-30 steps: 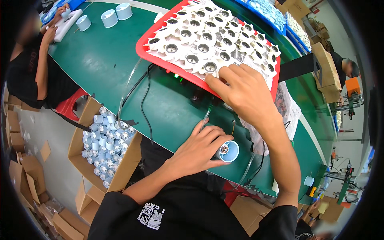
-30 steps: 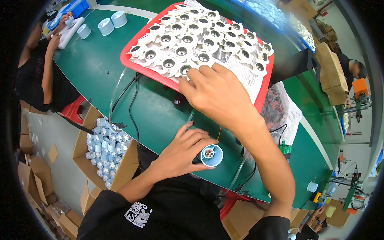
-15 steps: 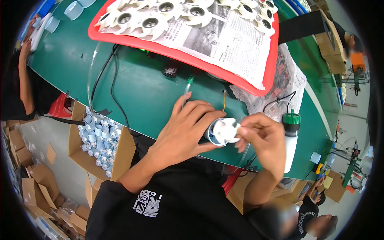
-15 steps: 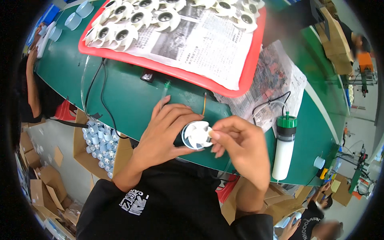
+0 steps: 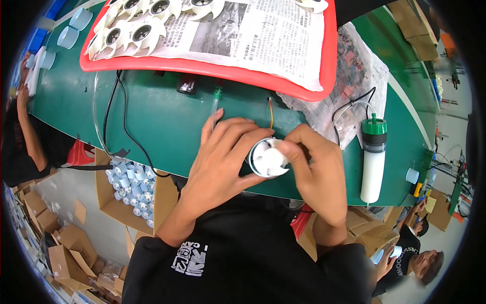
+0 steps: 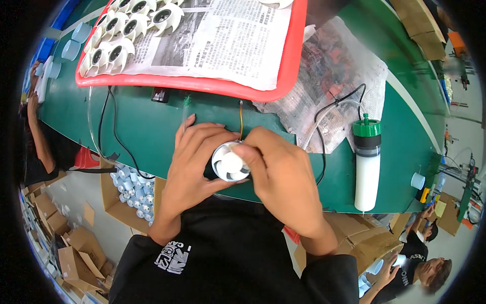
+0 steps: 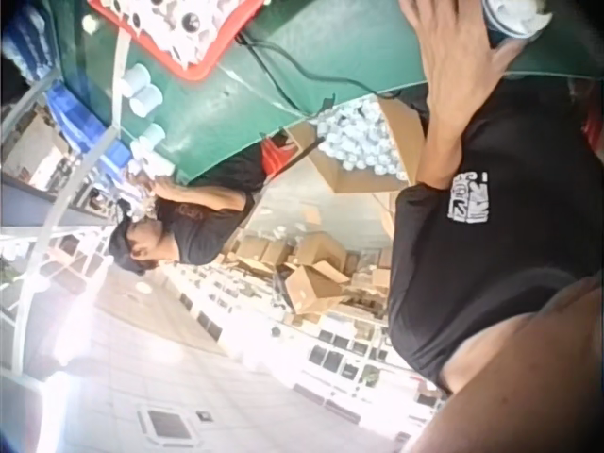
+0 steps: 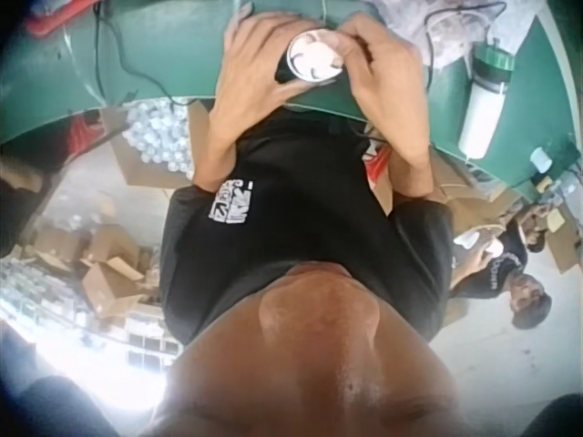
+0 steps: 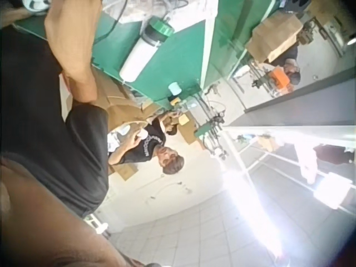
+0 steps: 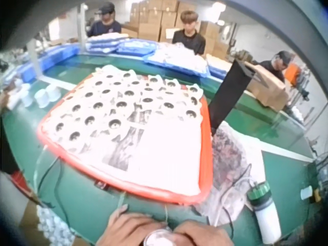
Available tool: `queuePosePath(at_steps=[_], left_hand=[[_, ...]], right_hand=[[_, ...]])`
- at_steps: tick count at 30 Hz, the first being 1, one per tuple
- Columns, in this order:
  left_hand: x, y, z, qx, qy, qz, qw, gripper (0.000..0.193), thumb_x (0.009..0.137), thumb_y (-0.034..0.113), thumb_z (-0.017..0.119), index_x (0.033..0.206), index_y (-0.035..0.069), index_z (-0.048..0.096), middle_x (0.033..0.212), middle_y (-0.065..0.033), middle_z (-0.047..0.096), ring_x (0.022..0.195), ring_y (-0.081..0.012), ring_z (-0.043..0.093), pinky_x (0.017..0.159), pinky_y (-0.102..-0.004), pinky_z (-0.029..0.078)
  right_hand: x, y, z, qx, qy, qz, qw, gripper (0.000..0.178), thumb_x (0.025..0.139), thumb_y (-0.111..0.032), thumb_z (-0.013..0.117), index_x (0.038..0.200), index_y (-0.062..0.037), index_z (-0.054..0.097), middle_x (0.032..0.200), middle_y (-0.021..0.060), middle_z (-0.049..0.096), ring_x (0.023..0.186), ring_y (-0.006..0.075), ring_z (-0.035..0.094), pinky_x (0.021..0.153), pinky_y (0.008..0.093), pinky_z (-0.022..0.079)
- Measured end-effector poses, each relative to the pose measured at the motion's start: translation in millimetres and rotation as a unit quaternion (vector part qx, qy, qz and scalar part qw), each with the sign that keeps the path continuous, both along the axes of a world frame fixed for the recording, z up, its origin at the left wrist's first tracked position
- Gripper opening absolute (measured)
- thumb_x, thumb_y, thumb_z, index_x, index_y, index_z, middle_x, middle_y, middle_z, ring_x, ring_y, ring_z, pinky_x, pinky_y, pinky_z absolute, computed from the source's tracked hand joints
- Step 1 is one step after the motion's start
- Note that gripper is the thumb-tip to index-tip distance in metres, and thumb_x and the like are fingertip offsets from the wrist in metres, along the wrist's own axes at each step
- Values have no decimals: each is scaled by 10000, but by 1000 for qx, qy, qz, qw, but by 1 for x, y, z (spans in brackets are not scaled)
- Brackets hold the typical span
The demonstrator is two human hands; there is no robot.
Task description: Apply adhesive or lubricant to the center of fan housings and insert fan blades to assemble small cooling fans.
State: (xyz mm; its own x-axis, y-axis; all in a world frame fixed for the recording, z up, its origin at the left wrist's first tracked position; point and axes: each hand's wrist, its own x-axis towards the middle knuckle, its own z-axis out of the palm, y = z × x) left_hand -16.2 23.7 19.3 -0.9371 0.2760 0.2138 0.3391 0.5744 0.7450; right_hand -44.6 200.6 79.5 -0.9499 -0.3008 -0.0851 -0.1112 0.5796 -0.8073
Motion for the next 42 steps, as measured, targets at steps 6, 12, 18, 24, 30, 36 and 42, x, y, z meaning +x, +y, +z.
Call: queuePosePath(at_steps=[6,12,18,24,30,36,42], left_hand=[[-1,-1,-2,-8,5,-11,1000,640,643,220,843,1222,99,599,1141,-67,568,1170,-255,527,1131,-526,269],[-1,0,1,-22,5,-5,1000,635,648,240,843,1219,103,599,1138,-59,568,1171,-251,526,1127,-531,273],[1,1,-1,-16,8,-1,1000,622,671,266,834,1227,113,600,1141,-60,572,1172,-250,527,1129,-535,270],[1,4,0,-8,14,19,1000,641,580,219,860,1167,88,640,1138,-75,613,1146,-278,565,1121,-518,282],[-2,3,-1,-17,19,-3,1000,659,641,236,858,1234,111,600,1153,-66,585,1163,-269,538,1125,-538,273],[0,2,0,-2,14,1,1000,651,584,214,861,1183,93,634,1146,-82,612,1152,-290,560,1114,-539,278],[1,2,-2,-11,25,9,1000,643,594,225,879,1175,98,635,1144,-71,615,1145,-279,566,1112,-545,281]], right_hand=[[0,1,-8,4,23,12,1000,143,897,-72,682,860,27,585,684,121,595,576,162,553,540,279,419],[2,-3,5,-1,27,-42,999,132,877,-54,680,939,-15,571,781,121,586,652,294,593,586,380,472],[8,11,14,19,56,116,991,134,832,-25,681,964,-34,658,817,120,609,723,328,632,590,406,493],[0,16,13,54,118,149,980,252,757,4,674,1002,-55,676,794,102,594,679,307,625,562,393,491],[5,14,9,97,111,170,974,303,738,-2,667,1033,-71,689,791,89,595,699,293,636,571,385,500],[8,10,15,44,147,105,983,251,770,-19,714,1015,-68,735,670,85,513,567,247,541,494,357,410],[10,7,15,117,193,170,959,142,710,-95,760,774,-55,639,655,75,484,553,239,549,456,361,424]])
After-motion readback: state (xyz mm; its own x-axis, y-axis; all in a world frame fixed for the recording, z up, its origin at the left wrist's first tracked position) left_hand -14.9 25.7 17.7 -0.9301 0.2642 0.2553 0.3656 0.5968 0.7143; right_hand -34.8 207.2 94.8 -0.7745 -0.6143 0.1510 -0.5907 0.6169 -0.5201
